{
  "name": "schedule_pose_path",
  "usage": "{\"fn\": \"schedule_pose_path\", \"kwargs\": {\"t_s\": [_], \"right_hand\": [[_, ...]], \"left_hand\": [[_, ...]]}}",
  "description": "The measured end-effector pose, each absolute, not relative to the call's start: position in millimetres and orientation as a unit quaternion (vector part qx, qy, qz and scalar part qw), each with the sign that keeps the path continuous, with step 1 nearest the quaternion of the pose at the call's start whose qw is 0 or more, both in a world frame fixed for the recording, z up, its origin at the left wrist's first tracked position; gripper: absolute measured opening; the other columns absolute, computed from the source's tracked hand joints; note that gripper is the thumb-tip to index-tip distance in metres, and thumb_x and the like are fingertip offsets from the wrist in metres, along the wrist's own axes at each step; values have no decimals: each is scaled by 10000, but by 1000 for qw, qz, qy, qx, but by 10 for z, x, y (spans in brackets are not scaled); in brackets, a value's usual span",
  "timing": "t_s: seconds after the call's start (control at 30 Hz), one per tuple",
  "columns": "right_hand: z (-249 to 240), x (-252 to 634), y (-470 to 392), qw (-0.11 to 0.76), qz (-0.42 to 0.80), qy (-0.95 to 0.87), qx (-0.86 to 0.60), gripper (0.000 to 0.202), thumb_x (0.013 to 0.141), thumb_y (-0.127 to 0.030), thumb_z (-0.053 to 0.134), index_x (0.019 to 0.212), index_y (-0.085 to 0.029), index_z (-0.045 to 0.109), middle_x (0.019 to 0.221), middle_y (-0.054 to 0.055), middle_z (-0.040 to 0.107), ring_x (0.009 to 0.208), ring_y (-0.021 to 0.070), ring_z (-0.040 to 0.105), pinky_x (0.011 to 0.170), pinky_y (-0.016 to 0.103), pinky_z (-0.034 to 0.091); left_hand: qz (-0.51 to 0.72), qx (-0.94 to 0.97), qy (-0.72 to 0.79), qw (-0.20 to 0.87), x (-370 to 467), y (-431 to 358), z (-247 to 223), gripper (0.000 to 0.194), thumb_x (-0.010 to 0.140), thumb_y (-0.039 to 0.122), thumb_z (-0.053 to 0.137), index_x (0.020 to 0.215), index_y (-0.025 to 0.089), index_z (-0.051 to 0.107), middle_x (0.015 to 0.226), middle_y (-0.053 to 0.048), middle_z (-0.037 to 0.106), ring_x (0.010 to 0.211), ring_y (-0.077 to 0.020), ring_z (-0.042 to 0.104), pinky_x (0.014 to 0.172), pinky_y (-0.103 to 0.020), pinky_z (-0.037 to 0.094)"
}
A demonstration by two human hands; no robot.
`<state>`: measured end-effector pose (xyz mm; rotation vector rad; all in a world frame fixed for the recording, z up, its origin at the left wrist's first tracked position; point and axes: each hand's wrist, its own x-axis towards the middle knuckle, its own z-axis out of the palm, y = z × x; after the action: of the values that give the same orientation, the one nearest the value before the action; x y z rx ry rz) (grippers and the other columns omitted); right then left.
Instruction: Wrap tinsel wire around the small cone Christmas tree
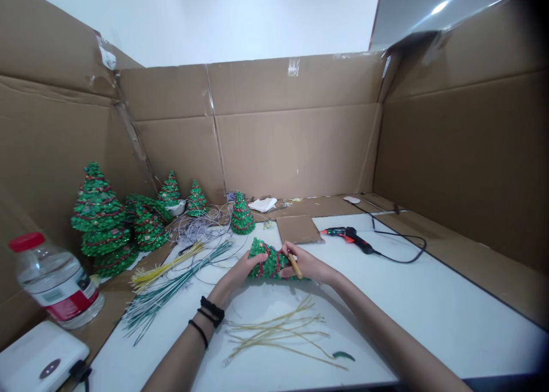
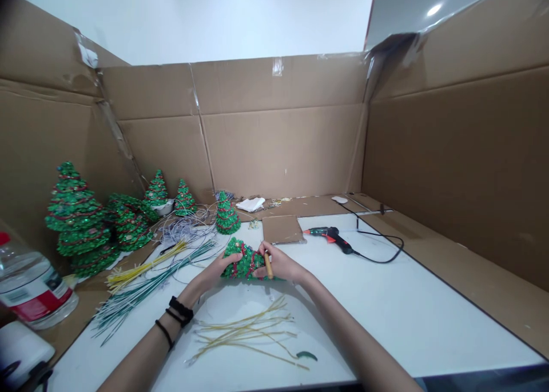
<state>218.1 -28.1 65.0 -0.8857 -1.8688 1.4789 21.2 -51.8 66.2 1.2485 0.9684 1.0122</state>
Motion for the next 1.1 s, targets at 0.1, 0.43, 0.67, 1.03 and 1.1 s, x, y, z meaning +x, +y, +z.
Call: {"fn": "schedule_pose_path", "kwargs": {"t_s": [0.1,0.43,0.67,1.03,1.1], "right_hand": [[653,2159,-292,297,598,-658,-348,581,500,-353,784,763,-237,279,601,-118,419,491,94,483,448,191,311],[606,2141,-276,326,605,-636,-352,579,458,-265,802,748,-230,303,632,-121,422,478,70,463,451,187,331],[599,2130,-276,334,585,-644,-363,564,457,-281,803,743,-227,319,637,-110,401,506,70,432,461,186,330],[589,2227,-163,311,494,-747,-319,532,567,-419,768,742,-220,307,722,-59,381,626,100,366,563,224,316],[555,2242,-143,306,440,-777,-330,506,579,-406,760,747,-217,321,737,-50,384,658,112,353,586,231,316]], "left_hand": [[439,528,409,601,246,-523,642,339,666,391,673,910,155,659,861,-61,695,741,-190,613,747,-299,457],[456,527,392,600,257,-511,620,295,684,364,669,892,156,646,885,-63,695,782,-197,621,780,-310,454],[456,522,395,602,252,-510,630,315,673,368,681,900,152,649,890,-71,697,788,-199,624,768,-299,459],[409,608,541,413,171,-343,644,392,735,495,572,843,124,640,811,-60,675,733,-189,584,677,-282,437],[406,644,556,334,164,-330,629,408,774,517,513,820,133,642,790,-58,670,722,-192,579,672,-288,425]]}}
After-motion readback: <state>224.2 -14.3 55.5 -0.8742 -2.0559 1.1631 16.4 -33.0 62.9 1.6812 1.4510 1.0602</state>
